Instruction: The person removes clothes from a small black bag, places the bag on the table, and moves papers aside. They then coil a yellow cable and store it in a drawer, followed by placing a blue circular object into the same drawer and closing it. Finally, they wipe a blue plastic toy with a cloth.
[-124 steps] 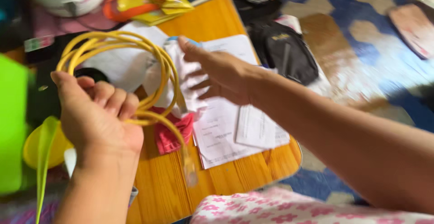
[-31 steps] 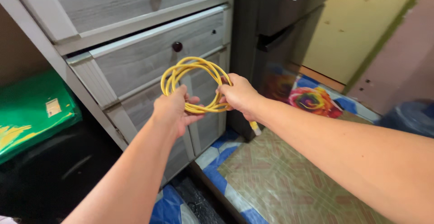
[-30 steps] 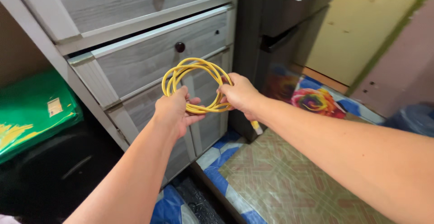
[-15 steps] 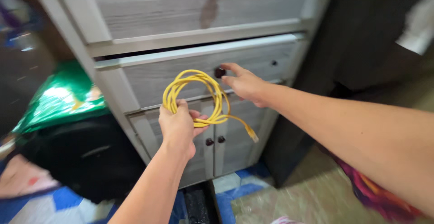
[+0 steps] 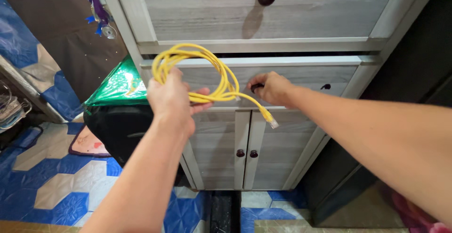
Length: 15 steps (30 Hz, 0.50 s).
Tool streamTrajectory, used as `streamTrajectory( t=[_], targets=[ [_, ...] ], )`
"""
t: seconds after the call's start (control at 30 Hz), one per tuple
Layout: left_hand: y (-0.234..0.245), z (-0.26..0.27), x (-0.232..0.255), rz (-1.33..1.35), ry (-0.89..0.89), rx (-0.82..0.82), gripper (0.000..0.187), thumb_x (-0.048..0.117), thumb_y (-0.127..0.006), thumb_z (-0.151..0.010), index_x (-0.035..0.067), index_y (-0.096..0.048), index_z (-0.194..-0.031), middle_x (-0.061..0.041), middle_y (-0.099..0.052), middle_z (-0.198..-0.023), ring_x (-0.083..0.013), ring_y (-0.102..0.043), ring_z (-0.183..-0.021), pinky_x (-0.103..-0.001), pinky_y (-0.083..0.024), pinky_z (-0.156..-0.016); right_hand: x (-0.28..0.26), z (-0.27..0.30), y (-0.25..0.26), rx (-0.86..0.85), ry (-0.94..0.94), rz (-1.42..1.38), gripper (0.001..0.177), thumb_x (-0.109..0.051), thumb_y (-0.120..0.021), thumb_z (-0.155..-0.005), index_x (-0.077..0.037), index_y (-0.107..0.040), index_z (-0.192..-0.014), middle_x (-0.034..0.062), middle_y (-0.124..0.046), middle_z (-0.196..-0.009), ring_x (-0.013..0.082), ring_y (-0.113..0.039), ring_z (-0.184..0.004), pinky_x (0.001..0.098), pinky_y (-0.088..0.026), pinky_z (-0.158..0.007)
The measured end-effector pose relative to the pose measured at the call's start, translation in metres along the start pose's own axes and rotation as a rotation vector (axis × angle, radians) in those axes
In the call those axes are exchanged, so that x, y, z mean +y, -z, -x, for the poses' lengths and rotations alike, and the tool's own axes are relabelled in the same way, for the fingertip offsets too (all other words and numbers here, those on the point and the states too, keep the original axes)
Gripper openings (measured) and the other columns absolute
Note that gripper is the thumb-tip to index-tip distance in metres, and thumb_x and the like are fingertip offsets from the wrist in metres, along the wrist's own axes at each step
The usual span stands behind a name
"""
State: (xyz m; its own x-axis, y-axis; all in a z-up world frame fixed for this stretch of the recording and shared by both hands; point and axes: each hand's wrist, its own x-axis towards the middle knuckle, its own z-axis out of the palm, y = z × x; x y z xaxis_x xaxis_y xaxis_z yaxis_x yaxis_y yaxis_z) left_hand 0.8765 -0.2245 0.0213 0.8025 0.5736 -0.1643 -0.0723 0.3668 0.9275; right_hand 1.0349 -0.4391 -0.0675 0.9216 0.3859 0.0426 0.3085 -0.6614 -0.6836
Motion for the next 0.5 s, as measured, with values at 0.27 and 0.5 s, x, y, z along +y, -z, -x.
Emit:
streamTrajectory(
  t=[0.27, 0.5],
  targets=[
    [-0.004, -0.02, 0.035, -0.028, -0.089, 0.021, 0.032, 0.019, -0.058, -0.091, 0.015, -0.044, -0.12, -0.011, -0.057, -0.094, -0.0332, -0.07, -0.063, -0.058, -0.066, -0.056, -0.034, 0.081, 0.003, -0.02, -0.022, 0.113, 0.023, -0.02, -0.076, -0.082, -0.019, -0.082, -0.104, 0.0079, -0.079, -0.086, 0.0214, -0.076, -0.074, 0.0376, -0.059, -0.073],
    [-0.005, -0.031, 0.032, -0.224, 0.045, -0.064, 0.018, 0.017, -0.055, -0.099, 0.001, -0.058, -0.109, -0.008, -0.055, -0.085, -0.0326, -0.074, -0.079, -0.057, -0.062, -0.071, -0.062, 0.14, 0.016, -0.258, -0.024, 0.12, 0.031, -0.023, -0.076, -0.081, -0.017, -0.079, -0.112, 0.0081, -0.08, -0.096, 0.0198, -0.074, -0.086, 0.0362, -0.058, -0.081]
  ],
)
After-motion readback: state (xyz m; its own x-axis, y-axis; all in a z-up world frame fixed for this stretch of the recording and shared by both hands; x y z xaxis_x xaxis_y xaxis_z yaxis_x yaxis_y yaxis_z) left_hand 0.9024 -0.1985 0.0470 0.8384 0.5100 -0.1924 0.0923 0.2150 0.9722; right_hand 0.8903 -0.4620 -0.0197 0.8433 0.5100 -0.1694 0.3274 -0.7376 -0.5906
